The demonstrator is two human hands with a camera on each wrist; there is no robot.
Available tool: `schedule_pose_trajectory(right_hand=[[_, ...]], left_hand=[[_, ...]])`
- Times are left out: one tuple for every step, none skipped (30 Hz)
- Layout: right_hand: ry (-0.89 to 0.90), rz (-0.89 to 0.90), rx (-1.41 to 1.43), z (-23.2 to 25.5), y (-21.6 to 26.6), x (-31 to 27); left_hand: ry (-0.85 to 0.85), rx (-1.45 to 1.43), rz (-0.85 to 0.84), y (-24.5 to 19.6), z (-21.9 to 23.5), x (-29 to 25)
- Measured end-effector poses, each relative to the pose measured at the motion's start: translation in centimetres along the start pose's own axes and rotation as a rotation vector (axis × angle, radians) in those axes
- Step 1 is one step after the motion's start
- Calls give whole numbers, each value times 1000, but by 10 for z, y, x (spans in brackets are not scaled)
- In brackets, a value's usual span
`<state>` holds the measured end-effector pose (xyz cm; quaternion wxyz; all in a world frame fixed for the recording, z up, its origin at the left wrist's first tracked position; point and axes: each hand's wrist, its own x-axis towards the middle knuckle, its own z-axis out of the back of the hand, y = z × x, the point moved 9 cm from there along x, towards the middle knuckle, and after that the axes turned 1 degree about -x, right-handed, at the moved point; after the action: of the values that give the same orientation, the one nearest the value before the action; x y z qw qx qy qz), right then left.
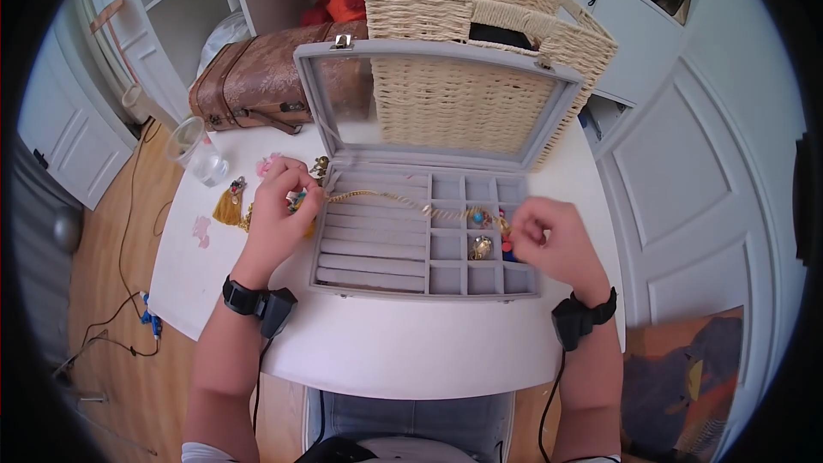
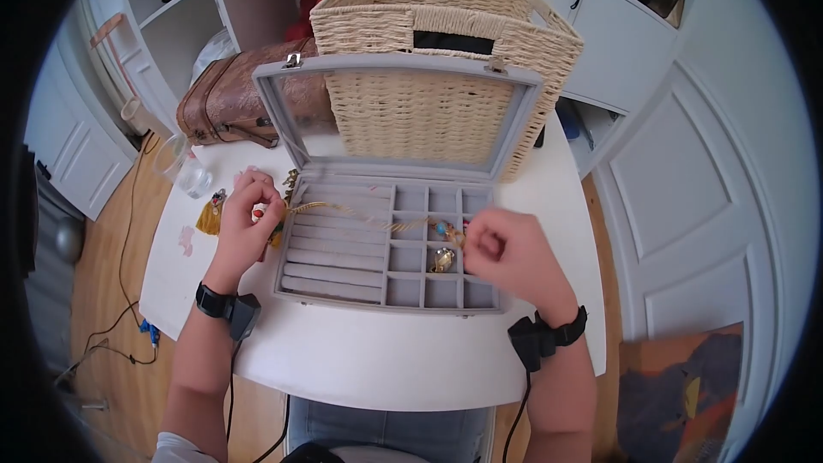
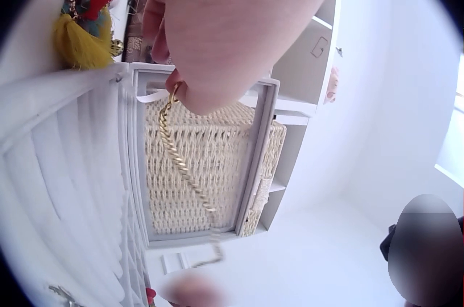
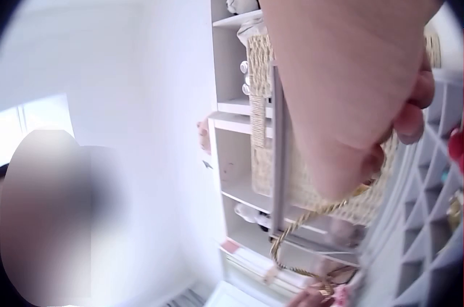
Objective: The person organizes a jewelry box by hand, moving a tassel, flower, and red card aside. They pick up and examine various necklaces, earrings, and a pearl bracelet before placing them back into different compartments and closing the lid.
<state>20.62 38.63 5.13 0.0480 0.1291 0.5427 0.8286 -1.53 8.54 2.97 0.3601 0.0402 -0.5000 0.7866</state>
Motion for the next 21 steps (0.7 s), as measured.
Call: schedule_pose_trajectory(right_hand=[[116,-70,-209,-8,-9,-1],[117,-71,-206,-8,-8,-1],[108,50,25,-8,8,-3],[100,167,257,-6,24,-7],[6,93,395,-3,22,-8],[6,92,395,-4,15,-5],[-14,40,121,-4,0,2],[-36,-15,-153,-2,-10,5],[26,4,-270,-9,-8,3],[24,6,-269,-8,-4,0],[96,87,-116,-12,9,-2],[173,168,37,-17,23,-5],[127,197,173,-11,35,-6],[131,197,172,-13,33,-4],[31,91,142,-6,18,1],[-72,-18,113,1,0,2],[-20,-9,-163,-3,-11,5],[-24,-11,-162,-1,-11,1],[77,59,-116,-11,2,-1],[182,131,-70,-21,16,-4],[183,212,87,-18,30,-6]], left_hand=[[1,0,-1,1,0,1],[3,16,-30,2,-1,2],[6,34,-54,2,0,0],[6,38,-45,3,0,-1],[12,34,-60,-1,0,-1],[17,29,-81,-4,-1,0],[16,27,-87,-4,-2,1],[9,33,-86,-2,-1,1],[2,39,-81,0,0,0],[2,41,-85,0,0,0],[9,30,-72,2,-1,0],[13,19,-55,4,-1,-1],[7,19,-52,2,0,-1],[17,1,-36,-3,-1,0],[32,-18,-22,-5,-3,0],[38,-21,-22,-5,-4,0],[35,-10,-15,-3,-4,0],[28,3,-10,-2,-3,1],[28,5,-13,-2,-3,1],[24,4,-28,-2,-4,1],[17,3,-42,-2,-3,0]])
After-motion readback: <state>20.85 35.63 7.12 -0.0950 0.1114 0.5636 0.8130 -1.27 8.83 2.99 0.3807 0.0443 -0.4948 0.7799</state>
